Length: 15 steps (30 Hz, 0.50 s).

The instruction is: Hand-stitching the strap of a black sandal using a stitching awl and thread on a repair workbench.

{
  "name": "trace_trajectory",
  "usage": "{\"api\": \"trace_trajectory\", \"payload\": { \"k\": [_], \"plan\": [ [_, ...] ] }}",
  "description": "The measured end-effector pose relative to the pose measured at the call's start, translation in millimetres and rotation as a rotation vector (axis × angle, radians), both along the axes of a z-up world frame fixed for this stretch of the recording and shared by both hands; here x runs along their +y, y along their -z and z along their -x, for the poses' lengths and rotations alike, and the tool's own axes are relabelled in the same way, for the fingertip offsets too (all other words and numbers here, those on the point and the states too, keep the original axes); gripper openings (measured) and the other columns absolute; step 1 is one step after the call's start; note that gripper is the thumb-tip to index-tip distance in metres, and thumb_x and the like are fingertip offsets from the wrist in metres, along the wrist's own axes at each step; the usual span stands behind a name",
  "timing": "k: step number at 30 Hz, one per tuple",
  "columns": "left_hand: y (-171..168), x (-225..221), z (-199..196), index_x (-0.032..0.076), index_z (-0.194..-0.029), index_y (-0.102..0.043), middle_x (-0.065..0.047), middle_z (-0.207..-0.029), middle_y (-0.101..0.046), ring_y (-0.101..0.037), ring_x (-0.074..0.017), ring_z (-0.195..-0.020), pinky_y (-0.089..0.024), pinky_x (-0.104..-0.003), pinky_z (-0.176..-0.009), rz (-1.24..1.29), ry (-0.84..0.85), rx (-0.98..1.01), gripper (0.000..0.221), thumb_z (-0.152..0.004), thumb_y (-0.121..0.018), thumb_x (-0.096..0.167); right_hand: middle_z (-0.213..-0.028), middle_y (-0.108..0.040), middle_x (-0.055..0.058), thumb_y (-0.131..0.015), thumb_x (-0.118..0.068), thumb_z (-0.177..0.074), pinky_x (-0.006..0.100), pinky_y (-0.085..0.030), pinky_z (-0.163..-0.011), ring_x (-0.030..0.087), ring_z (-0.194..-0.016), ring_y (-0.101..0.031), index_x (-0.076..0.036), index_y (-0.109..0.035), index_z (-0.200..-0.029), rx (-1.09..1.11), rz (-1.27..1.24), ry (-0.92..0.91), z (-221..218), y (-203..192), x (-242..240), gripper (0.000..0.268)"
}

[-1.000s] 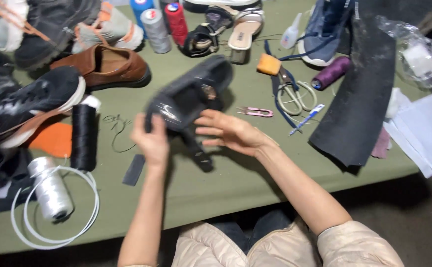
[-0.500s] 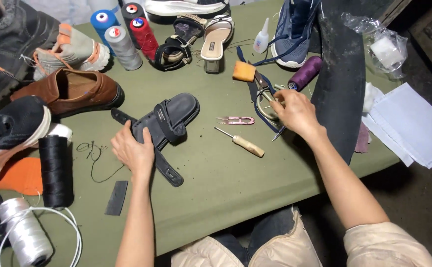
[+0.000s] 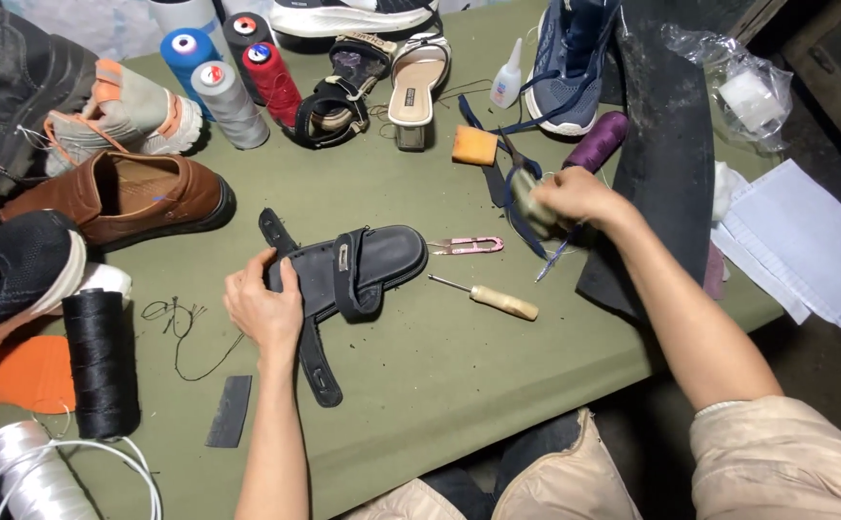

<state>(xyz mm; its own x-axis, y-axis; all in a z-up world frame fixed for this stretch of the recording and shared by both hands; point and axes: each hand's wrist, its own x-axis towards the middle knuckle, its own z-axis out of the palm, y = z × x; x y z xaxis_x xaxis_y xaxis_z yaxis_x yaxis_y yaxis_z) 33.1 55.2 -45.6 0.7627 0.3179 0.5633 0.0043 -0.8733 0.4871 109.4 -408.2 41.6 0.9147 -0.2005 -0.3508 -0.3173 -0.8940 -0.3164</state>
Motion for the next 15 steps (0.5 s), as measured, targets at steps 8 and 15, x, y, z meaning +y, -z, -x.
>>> {"api": "trace_trajectory", "payload": {
  "k": [8,15],
  "plan": [
    [-1.9,0.4,0.5,0.023,-0.110,-0.075,0.003,-0.103,-0.076,-0.064,-0.0231,-0.097,-0.046,-0.038,-0.085,-0.033,0.016,-0.002,0.017,-0.095,-0.076,0.030,-0.074,-0.053,0.003,-0.059,-0.023,-0.090,0.021,-0.032,-0.043,0.011,-0.058,-0.055,0.000,-0.058,-0.099,-0.050,-1.160,0.203,19.4,-38.2,-35.2,0.025],
    [-5.0,-2.5,2.8,0.024,-0.110,-0.075,0.004,-0.102,-0.076,-0.064,-0.0220,-0.099,-0.047,-0.038,-0.085,-0.033,-0.005,0.005,0.017,-0.094,-0.078,0.030,-0.109,-0.076,0.009,-0.074,-0.051,-0.080,0.053,-0.052,-0.094,0.035,-0.114,-0.069,-0.018,-0.074,-0.117,-0.127,0.056,-0.029,7.4,3.7,-37.4,0.050]
  ]
}}
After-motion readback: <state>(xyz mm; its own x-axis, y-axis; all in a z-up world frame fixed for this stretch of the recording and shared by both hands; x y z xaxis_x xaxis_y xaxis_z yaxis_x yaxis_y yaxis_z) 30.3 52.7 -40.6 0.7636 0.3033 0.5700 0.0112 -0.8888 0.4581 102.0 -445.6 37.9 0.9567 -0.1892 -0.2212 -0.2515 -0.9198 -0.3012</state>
